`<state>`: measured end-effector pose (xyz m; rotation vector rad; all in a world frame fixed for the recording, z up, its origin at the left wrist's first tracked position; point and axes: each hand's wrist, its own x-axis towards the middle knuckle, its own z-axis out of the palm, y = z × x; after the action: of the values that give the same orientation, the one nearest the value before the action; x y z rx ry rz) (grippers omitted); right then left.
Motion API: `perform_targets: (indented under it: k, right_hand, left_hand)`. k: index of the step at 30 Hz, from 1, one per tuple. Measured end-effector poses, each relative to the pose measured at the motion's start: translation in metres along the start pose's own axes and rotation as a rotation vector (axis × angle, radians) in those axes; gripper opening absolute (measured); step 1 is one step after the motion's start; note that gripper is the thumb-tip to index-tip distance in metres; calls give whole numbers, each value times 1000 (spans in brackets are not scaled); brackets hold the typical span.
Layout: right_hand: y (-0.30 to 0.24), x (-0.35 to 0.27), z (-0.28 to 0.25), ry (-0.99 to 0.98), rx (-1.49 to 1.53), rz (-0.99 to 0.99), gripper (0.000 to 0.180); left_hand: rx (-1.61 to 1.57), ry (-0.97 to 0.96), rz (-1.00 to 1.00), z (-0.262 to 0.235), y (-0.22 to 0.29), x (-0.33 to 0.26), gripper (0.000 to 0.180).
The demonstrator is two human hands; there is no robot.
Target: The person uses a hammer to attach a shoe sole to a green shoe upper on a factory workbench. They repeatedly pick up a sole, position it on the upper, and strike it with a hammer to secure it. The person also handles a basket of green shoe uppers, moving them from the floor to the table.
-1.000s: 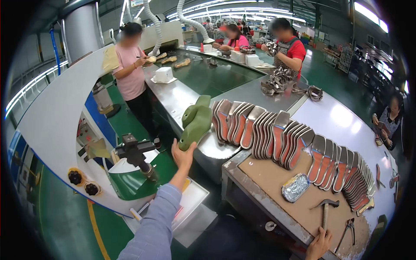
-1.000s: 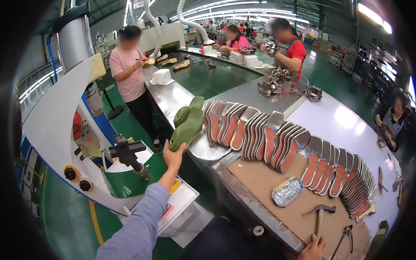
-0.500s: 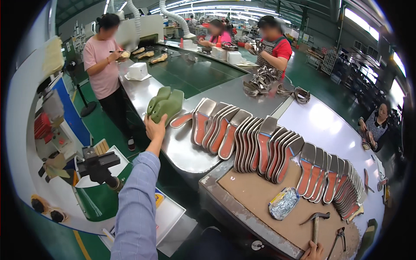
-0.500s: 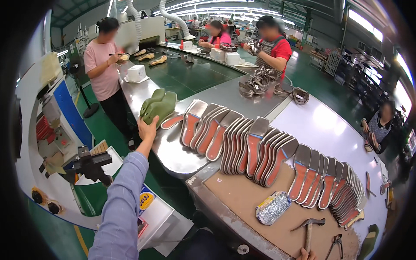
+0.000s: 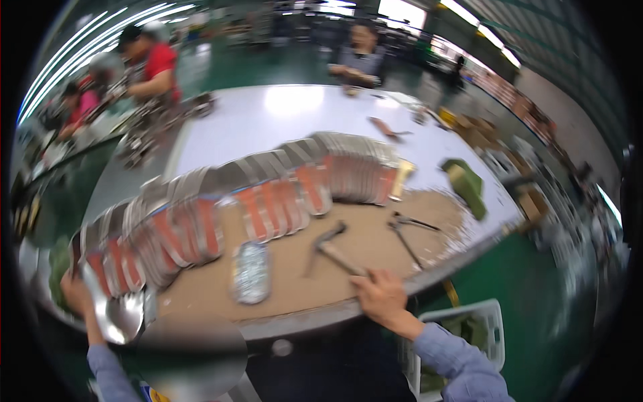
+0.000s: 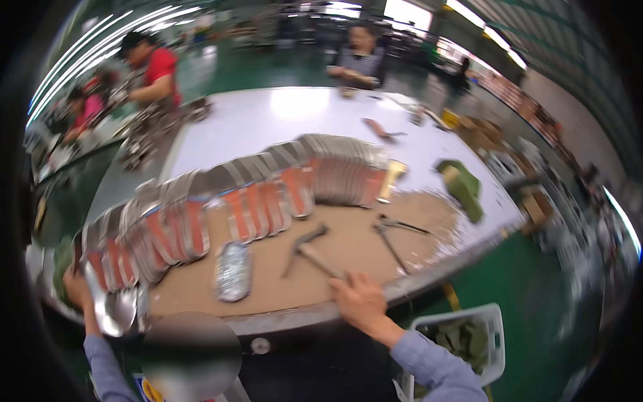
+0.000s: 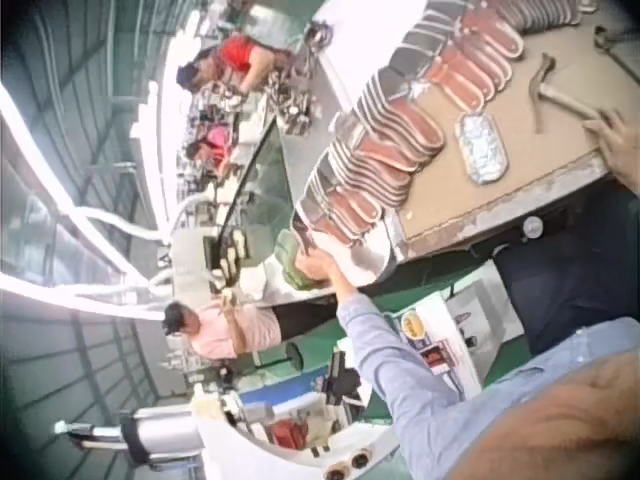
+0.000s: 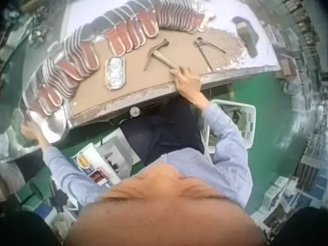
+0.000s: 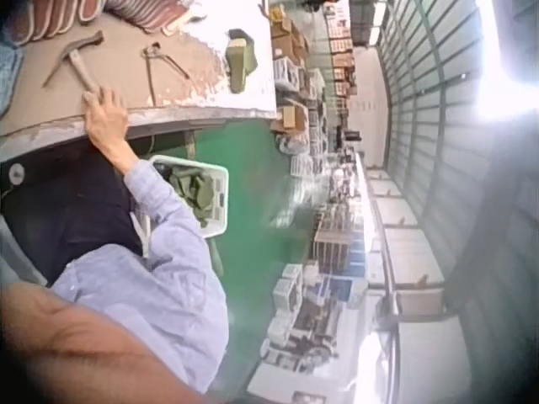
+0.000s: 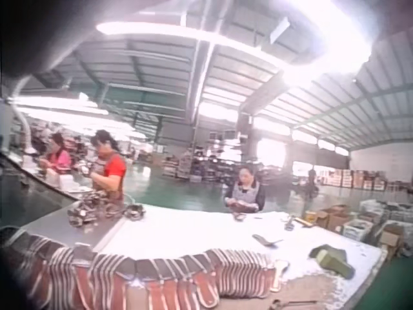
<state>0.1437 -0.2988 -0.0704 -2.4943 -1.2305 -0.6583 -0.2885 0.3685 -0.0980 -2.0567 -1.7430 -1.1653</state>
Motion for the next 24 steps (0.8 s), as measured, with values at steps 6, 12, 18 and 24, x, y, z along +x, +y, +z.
perform_targets:
  k: [6,12,18,24]
  right_hand:
    - [11,-20,-14,-2,46,42,27]
    - [57,-10,-37,-112,934,405,37]
    - [348,-10,-60,511,21,781,53]
    - [496,-55,-63,16,-36,1151,88]
  left_hand:
    - [-206,243,-369,11,38,28,50]
    - [-1382,-1,-539,-54,152,-74,51]
    - [-1631,-743,-631,-162,245,-206,69]
    - [-1474,-1001,-418,-222,329,-246,64]
